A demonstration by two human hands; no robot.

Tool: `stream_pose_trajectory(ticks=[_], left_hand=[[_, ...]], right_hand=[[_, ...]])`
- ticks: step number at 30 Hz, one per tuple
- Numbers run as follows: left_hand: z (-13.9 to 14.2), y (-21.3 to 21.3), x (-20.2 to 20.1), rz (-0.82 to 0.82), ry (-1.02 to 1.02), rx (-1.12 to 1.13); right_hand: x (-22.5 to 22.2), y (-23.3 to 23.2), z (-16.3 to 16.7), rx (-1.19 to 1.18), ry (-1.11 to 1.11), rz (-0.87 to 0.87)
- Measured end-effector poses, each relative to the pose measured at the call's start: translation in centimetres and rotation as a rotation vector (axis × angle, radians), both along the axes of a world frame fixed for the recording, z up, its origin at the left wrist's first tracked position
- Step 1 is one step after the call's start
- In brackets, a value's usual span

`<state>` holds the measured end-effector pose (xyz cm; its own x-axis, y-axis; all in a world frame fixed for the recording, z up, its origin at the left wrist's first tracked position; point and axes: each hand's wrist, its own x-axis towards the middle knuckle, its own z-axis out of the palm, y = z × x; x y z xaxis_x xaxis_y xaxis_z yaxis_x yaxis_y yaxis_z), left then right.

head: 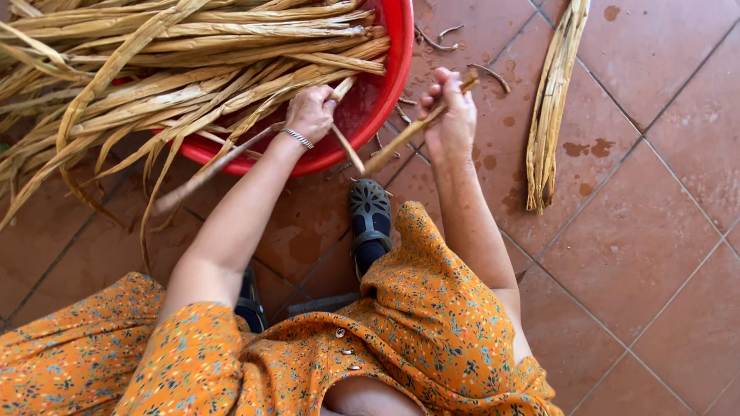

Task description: The person sits on a tiled floor trimming the ends of bundles of dried palm-like leaves with scissors, then soaks the leaves in a red basin of water and strips the leaflets apart from the central stems by hand, setting processed leaves aside.

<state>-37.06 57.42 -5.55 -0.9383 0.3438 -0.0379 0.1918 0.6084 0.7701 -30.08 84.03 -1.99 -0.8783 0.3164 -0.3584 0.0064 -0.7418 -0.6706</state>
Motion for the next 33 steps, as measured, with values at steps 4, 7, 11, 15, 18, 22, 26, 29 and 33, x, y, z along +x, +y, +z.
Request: stream_pose_trajectory(ticks=[4, 7, 11, 15, 18, 22, 26, 29, 33], left_hand=[[4.1, -1.1, 0.9, 0.01, -0.078, 0.302], [6.8, -0.9, 1.7, 0.019, -0.157, 0.355], [8.5, 0.2, 2.3, -0.092, -0.18, 0.372], [8.6, 1.4, 2.8, -0.243, -0.203, 0.451], [8.1, 3.1, 2.4, -0.204, -0.145, 0.414], [7.5, 6.7, 0.2, -0.13, -0.121, 0.465], [7.4, 10.0, -2.3, -0.104, -0.019, 0.16], [7.6, 11.7, -3.2, -0.146, 0.042, -0.099], [7.3, 13.9, -3.2, -0.152, 0.008, -0.172]], right_hand=[[0.3, -2.3, -1.3, 0.182, -0.093, 0.199], [0.2, -4.7, -0.1, 0.066, -0.114, 0.331], [-0.2, -5.8, 2.9, 0.057, 0.061, 0.284], [-0.4, -6.3, 4.3, 0.179, 0.123, 0.284], [-0.5, -6.8, 4.3, 0.174, 0.151, 0.27], [-1.5, -6.8, 4.7, 0.072, 0.172, 0.234], [-3.0, -5.7, 5.2, -0.014, 0.203, 0.223], [-4.0, -5.0, 4.2, -0.034, 0.161, 0.113], [-5.6, -3.3, 1.6, -0.125, 0.135, -0.005]])
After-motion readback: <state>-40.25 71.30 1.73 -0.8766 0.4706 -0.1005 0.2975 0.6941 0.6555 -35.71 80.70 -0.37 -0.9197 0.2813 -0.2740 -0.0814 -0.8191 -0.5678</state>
